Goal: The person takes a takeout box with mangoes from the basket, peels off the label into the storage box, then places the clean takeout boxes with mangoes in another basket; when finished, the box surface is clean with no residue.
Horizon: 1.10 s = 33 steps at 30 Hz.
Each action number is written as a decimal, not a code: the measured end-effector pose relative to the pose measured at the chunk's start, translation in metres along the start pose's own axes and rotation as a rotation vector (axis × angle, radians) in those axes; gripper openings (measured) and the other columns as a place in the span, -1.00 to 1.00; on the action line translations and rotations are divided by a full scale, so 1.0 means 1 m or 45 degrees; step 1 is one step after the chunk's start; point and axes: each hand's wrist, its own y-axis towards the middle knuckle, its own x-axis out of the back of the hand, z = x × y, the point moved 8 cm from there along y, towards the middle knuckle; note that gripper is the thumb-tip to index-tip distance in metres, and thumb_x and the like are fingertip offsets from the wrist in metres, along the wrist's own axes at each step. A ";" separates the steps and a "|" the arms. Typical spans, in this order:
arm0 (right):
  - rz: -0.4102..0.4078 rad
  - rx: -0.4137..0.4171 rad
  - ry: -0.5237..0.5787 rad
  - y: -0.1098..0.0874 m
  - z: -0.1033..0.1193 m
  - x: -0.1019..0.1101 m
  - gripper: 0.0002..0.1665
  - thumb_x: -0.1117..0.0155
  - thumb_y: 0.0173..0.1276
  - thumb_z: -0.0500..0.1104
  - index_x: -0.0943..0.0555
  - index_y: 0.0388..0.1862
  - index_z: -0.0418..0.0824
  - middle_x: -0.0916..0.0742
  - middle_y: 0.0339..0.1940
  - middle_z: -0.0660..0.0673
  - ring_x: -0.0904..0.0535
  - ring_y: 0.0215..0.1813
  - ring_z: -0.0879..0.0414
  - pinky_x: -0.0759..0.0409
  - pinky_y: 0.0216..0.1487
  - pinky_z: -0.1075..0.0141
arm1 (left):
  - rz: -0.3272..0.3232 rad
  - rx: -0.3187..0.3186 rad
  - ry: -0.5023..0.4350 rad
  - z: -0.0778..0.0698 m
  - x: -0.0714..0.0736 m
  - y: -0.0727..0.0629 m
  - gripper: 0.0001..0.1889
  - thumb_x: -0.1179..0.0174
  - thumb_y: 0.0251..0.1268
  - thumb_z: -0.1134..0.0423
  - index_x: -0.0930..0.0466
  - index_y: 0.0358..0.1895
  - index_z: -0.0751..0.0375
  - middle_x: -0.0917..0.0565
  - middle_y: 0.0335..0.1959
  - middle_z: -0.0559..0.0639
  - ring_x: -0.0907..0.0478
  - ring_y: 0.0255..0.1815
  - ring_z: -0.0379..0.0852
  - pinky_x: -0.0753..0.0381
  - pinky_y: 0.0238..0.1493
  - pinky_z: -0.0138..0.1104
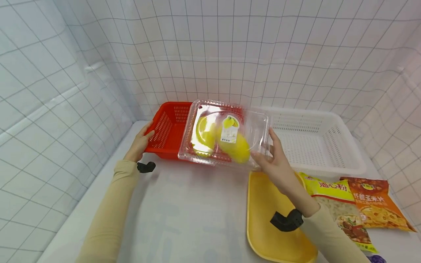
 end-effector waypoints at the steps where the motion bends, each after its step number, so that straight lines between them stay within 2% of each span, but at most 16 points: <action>1: 0.011 -0.012 0.000 -0.007 -0.003 -0.002 0.03 -0.12 0.45 -0.16 0.38 0.53 0.15 -0.12 0.45 -0.39 -0.41 0.22 -0.18 -0.62 -0.13 0.16 | 0.000 0.002 0.006 0.000 0.000 0.000 -0.43 0.16 0.53 0.19 0.04 0.52 -0.15 0.03 0.51 0.00 -0.08 0.36 0.08 -0.07 0.34 -0.05; 6: 0.064 -0.081 0.062 -0.036 -0.016 -0.014 0.02 -0.12 0.44 -0.20 0.34 0.54 0.13 -0.13 0.43 -0.41 -0.52 0.10 0.13 -0.62 -0.14 0.06 | 0.005 -0.003 0.011 -0.001 0.000 0.000 -0.43 0.15 0.53 0.17 0.03 0.52 -0.14 0.03 0.51 0.00 -0.07 0.37 0.07 -0.06 0.34 -0.07; 8: 0.091 -0.088 0.108 -0.045 -0.020 -0.020 0.01 -0.12 0.44 -0.24 0.32 0.55 0.10 -0.12 0.43 -0.43 -0.52 0.12 0.07 -0.62 -0.16 0.03 | 0.005 -0.010 0.009 -0.002 0.000 0.000 -0.43 0.15 0.53 0.18 0.04 0.52 -0.13 0.03 0.51 0.00 -0.06 0.37 0.06 -0.06 0.35 -0.07; 14: 0.180 -0.136 0.167 -0.062 -0.032 -0.036 -0.02 -0.12 0.43 -0.28 0.27 0.56 0.03 -0.18 0.40 -0.47 -0.45 0.18 -0.26 -0.62 -0.18 0.01 | 0.009 -0.023 -0.016 -0.006 -0.002 -0.004 -0.43 0.16 0.53 0.18 0.04 0.52 -0.14 0.03 0.51 0.00 -0.09 0.34 0.10 -0.07 0.34 -0.05; 18: 0.277 -0.246 0.272 -0.068 -0.045 -0.050 -0.01 -0.14 0.42 -0.27 0.28 0.55 0.01 -0.19 0.37 -0.51 -0.51 0.11 -0.21 -0.60 -0.15 -0.05 | 0.001 -0.023 0.003 -0.007 -0.002 -0.005 -0.43 0.16 0.53 0.18 0.04 0.52 -0.14 0.03 0.51 0.00 -0.08 0.35 0.08 -0.05 0.34 -0.06; 22: 0.343 -0.312 0.325 -0.069 -0.054 -0.065 0.00 -0.17 0.39 -0.27 0.23 0.56 -0.02 -0.19 0.37 -0.51 -0.58 -0.06 -0.17 -0.62 -0.17 -0.03 | -0.010 -0.023 0.007 -0.006 -0.001 -0.003 -0.44 0.15 0.53 0.20 0.03 0.52 -0.11 0.00 0.50 0.02 -0.13 0.31 0.10 -0.11 0.32 -0.06; 25: 0.343 -0.346 0.315 -0.068 -0.061 -0.074 0.00 -0.20 0.35 -0.27 0.17 0.55 0.00 -0.18 0.39 -0.48 -0.59 -0.15 -0.13 -0.63 -0.21 0.06 | -0.016 -0.027 0.005 -0.005 0.000 -0.001 -0.44 0.14 0.53 0.22 0.01 0.52 -0.08 -0.02 0.50 0.05 -0.15 0.30 0.10 -0.12 0.31 -0.08; 29: 0.330 -0.384 0.336 -0.067 -0.069 -0.088 0.00 -0.21 0.34 -0.27 0.17 0.55 -0.01 -0.16 0.40 -0.48 -0.56 -0.07 -0.08 -0.61 -0.17 0.13 | -0.018 -0.026 0.000 -0.004 0.000 0.001 -0.44 0.14 0.52 0.23 0.01 0.52 -0.06 -0.02 0.50 0.04 -0.11 0.33 0.07 -0.09 0.33 -0.10; 33: 0.268 -0.440 0.318 -0.063 -0.077 -0.098 0.01 -0.23 0.32 -0.26 0.16 0.54 0.00 -0.16 0.39 -0.49 -0.53 -0.01 -0.09 -0.59 -0.18 0.14 | -0.015 -0.027 0.005 -0.004 -0.001 0.000 -0.43 0.14 0.53 0.23 0.02 0.52 -0.07 0.00 0.50 0.03 -0.08 0.35 0.07 -0.06 0.35 -0.10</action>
